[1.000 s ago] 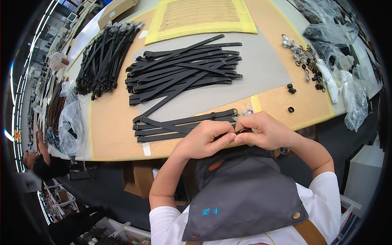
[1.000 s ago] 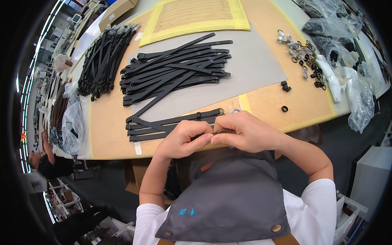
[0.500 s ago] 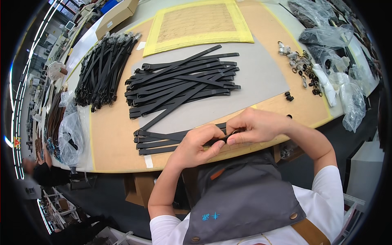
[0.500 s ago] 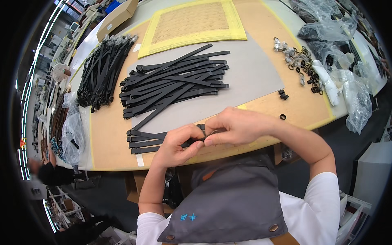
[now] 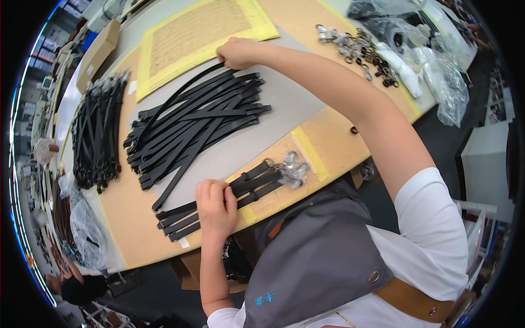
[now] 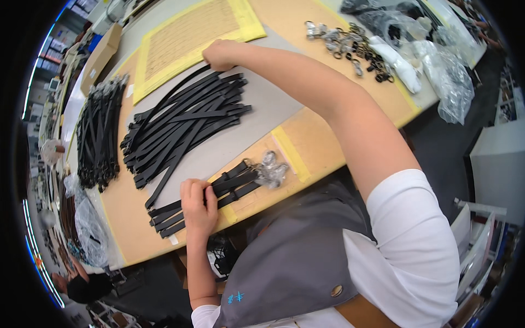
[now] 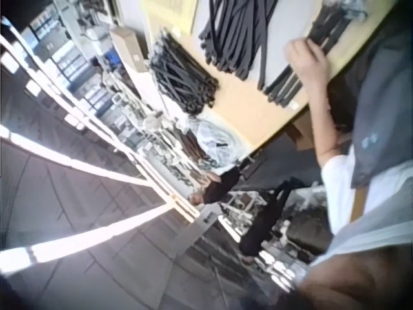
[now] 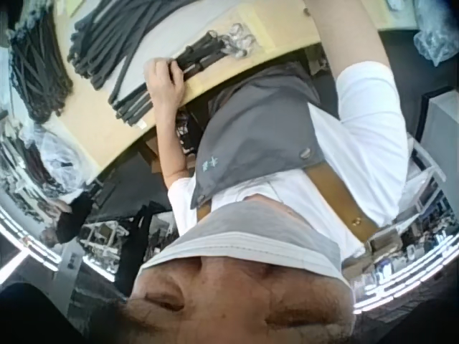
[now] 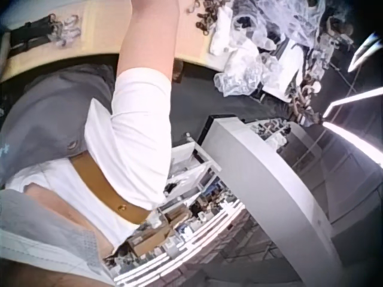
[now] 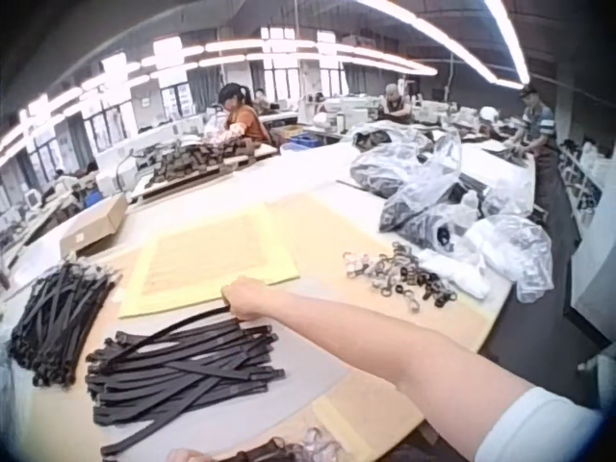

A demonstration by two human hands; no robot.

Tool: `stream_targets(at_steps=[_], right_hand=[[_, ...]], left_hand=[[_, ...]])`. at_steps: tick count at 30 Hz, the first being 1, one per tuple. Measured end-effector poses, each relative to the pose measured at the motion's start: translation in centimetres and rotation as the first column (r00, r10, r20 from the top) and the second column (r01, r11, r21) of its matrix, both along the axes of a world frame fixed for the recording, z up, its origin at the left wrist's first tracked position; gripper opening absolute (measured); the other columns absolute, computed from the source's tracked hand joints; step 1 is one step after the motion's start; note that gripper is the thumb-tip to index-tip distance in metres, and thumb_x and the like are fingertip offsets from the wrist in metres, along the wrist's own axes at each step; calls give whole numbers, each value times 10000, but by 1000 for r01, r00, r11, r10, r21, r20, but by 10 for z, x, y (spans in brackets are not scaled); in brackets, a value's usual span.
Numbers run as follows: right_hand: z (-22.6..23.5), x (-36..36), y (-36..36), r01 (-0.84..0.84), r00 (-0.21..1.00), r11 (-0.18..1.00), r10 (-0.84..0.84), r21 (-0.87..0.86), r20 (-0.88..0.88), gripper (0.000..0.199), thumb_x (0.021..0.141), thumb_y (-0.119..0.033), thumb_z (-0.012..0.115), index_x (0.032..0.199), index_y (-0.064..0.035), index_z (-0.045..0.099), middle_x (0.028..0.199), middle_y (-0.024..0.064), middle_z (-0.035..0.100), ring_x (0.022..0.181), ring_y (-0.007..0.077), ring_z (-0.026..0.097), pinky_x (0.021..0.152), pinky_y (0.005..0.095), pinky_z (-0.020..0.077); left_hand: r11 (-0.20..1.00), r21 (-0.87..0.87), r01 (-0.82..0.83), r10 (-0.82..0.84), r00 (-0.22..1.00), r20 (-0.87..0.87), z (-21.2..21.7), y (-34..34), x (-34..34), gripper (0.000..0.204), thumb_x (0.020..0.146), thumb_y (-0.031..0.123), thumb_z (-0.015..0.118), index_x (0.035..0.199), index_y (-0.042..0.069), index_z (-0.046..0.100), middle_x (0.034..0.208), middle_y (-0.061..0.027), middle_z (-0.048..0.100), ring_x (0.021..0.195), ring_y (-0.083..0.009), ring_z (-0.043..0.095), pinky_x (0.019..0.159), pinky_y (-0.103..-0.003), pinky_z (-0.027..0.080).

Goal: The person assembles black fabric straps by attaching small black plastic clips and metal keyrings. They pick up a strap, slide a clip onto the end, and then attach a metal ring to the clip, repeating this process for multiple units on a workbench.

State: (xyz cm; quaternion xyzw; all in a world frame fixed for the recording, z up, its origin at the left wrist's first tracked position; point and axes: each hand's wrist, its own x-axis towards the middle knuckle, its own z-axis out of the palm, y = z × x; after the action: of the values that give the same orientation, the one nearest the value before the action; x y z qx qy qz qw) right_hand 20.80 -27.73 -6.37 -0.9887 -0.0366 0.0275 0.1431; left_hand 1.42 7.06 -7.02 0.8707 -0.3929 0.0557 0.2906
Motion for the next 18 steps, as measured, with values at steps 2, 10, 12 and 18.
stream_targets(at_steps=[2, 10, 12, 18], right_hand=[[10, -5, 3, -22, 999, 1000, 23, 22, -31, 245, 959, -211, 647, 1158, -79, 699, 1147, 141, 711, 1112, 346, 649, 937, 434, 524], [103, -162, 65, -128, 924, 470, 376, 873, -67, 292, 950, -310, 694, 1022, -30, 733, 850, 47, 704, 739, 127, 650, 677, 285, 526], [119, -198, 50, -110, 939, 552, 330, 826, -95, 284, 968, -304, 679, 1024, -30, 726, 830, 62, 698, 723, 142, 647, 669, 297, 516], [102, -278, -51, 193, 980, 914, -160, 357, -120, 288, 1001, -322, 643, 1028, -42, 705, 840, 81, 682, 765, 195, 631, 703, 342, 499]], left_hand=[[1000, 16, -22, 22, 1000, 1, -3, 3, 0, 143, 833, 7, 672, 958, 22, 603, 1017, -153, 588, 958, -355, 549, 881, -450, 428], [983, -156, 93, -2, 863, 505, 52, -37, 56, 443, 1026, 273, 629, 1375, 16, 538, 1363, -183, 583, 1247, -366, 541, 1097, -494, 337], [948, -157, 278, -175, 863, 474, 56, -50, 65, 365, 1006, 203, 649, 1322, 32, 584, 1022, -135, 652, 900, -321, 625, 850, -453, 474], [972, 52, 229, -219, 805, 552, 74, -66, 75, 437, 840, 55, 782, 1259, 65, 656, 882, -97, 610, 766, -285, 601, 683, -398, 483]])
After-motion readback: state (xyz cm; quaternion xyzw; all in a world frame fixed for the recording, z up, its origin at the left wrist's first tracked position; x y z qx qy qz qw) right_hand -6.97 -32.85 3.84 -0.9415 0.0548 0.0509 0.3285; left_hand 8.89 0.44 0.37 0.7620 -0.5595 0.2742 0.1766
